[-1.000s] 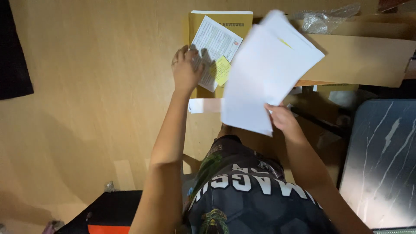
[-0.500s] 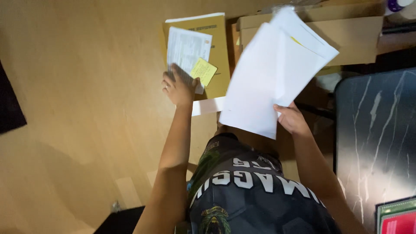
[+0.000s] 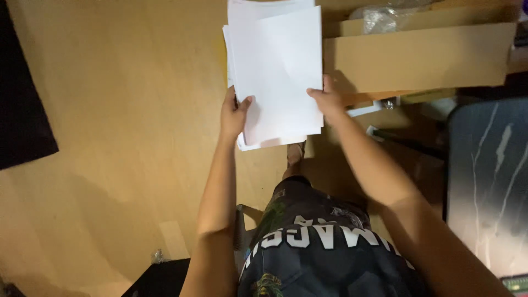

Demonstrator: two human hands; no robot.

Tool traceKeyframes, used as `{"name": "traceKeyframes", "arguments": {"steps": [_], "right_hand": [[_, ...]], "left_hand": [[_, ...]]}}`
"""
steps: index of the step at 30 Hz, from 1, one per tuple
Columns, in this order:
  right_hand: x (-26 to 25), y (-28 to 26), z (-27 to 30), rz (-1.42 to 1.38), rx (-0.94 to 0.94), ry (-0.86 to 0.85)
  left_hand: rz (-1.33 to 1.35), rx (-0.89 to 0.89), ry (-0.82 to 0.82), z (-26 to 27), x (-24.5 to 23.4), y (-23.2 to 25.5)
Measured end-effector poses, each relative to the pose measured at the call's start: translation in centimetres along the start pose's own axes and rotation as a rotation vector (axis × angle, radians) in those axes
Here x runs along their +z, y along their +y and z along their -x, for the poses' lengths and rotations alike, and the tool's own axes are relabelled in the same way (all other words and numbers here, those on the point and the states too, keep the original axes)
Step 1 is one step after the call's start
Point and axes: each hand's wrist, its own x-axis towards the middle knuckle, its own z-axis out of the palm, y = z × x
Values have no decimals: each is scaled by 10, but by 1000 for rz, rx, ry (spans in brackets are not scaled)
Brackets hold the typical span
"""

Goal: Organize books, notebooks, and loose documents on a desk.

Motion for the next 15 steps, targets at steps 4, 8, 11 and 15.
{"name": "traceKeyframes", "arguments": {"steps": [4,8,11,15], "right_hand": [[54,-66,40,314,154,21],[50,-17,20,831,-15,13],[23,-15,32,675,-115,-40],[-31,-57,85,532,-59,-17]], "left_hand": [[-467,-235,241,-2,8,-65],[-696,-217,342,9,17,-53],[-726,-173,395,20,16,-49],[-799,-155,414,25,17,-6]]}}
